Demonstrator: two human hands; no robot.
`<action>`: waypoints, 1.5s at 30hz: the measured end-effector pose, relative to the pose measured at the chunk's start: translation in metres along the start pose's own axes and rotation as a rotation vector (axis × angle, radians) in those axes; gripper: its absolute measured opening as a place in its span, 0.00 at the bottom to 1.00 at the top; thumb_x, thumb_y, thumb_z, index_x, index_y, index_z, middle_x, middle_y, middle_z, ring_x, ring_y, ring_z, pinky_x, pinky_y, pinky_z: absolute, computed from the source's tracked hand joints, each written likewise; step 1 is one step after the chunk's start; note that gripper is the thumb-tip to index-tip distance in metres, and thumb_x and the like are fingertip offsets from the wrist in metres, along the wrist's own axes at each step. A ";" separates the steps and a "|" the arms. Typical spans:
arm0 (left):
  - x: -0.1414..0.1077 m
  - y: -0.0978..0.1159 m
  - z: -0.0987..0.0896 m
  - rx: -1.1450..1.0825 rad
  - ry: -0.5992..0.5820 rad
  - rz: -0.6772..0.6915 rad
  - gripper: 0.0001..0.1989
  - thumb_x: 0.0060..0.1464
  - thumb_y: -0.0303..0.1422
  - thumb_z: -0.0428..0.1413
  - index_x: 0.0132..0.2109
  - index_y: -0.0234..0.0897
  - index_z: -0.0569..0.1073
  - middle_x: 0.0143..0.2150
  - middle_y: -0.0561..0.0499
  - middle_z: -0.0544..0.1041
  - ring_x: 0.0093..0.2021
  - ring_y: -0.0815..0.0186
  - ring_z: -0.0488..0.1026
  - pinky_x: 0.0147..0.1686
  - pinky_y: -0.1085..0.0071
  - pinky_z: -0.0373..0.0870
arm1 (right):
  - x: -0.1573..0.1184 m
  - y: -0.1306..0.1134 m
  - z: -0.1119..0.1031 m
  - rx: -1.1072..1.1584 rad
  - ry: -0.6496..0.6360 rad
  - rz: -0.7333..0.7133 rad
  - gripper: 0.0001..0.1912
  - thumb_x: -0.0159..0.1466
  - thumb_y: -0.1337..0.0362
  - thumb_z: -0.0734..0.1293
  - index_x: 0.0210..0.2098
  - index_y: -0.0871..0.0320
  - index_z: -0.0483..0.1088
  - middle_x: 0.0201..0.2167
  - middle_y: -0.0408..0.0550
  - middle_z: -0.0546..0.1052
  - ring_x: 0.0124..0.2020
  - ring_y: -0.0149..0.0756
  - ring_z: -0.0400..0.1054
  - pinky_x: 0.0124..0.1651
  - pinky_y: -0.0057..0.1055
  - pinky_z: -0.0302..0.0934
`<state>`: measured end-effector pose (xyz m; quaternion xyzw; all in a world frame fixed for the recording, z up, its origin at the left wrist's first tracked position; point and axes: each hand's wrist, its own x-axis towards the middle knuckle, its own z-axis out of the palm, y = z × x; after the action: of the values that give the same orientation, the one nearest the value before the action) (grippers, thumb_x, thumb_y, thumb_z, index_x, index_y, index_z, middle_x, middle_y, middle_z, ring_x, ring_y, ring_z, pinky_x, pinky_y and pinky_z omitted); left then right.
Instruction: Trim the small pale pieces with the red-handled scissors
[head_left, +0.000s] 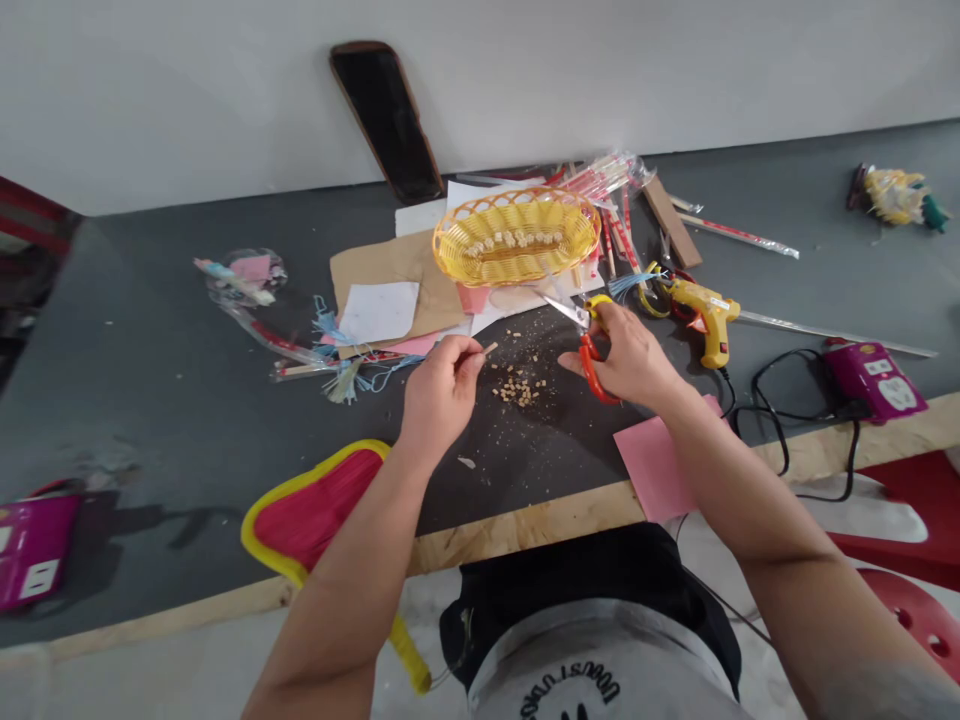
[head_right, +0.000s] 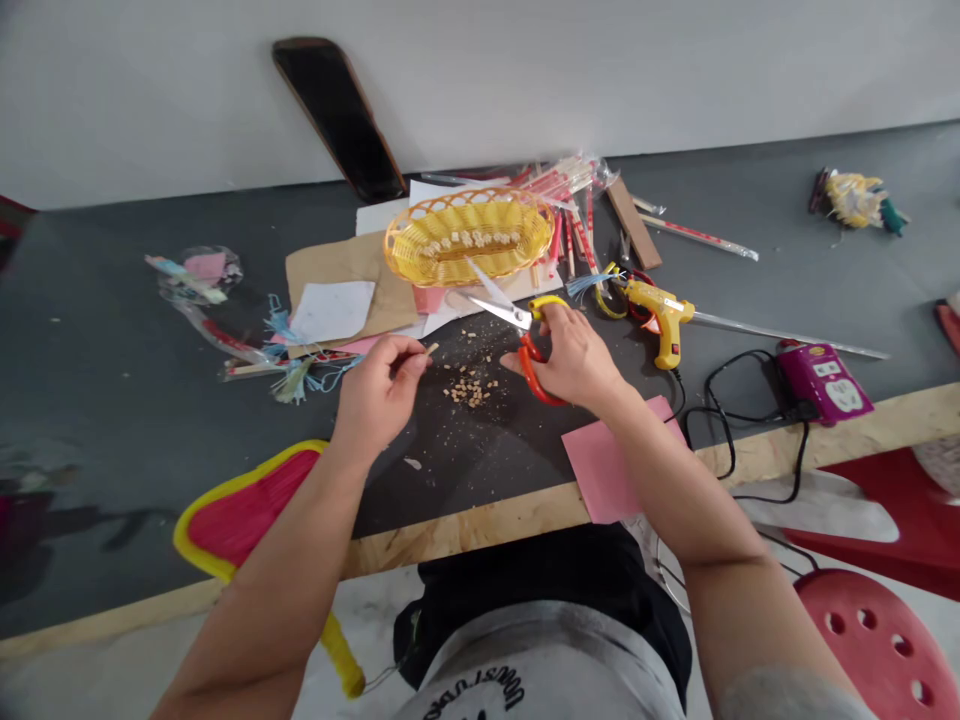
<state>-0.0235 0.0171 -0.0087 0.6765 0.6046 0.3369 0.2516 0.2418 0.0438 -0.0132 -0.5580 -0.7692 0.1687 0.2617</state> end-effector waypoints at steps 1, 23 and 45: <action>-0.001 0.002 0.001 -0.172 0.004 -0.046 0.06 0.62 0.36 0.56 0.41 0.39 0.72 0.34 0.50 0.79 0.31 0.66 0.74 0.35 0.68 0.70 | -0.002 -0.004 0.002 0.006 -0.005 -0.027 0.26 0.59 0.39 0.69 0.39 0.53 0.61 0.36 0.51 0.73 0.39 0.46 0.68 0.46 0.45 0.64; -0.009 0.013 0.017 -0.865 -0.138 -0.264 0.17 0.47 0.46 0.69 0.34 0.38 0.78 0.26 0.53 0.76 0.21 0.76 0.60 0.20 0.77 0.52 | -0.020 -0.037 0.016 -0.030 -0.107 -0.163 0.28 0.60 0.38 0.69 0.42 0.57 0.65 0.40 0.58 0.76 0.44 0.50 0.72 0.46 0.44 0.67; -0.015 0.012 0.022 -0.868 -0.117 -0.168 0.14 0.54 0.45 0.66 0.37 0.40 0.78 0.27 0.53 0.78 0.21 0.74 0.62 0.21 0.75 0.54 | -0.022 -0.039 0.015 -0.027 -0.160 -0.155 0.33 0.61 0.31 0.63 0.40 0.56 0.64 0.36 0.53 0.76 0.37 0.44 0.70 0.41 0.38 0.63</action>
<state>0.0001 0.0019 -0.0163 0.4747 0.4445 0.4991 0.5726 0.2084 0.0109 -0.0082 -0.4850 -0.8307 0.1817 0.2042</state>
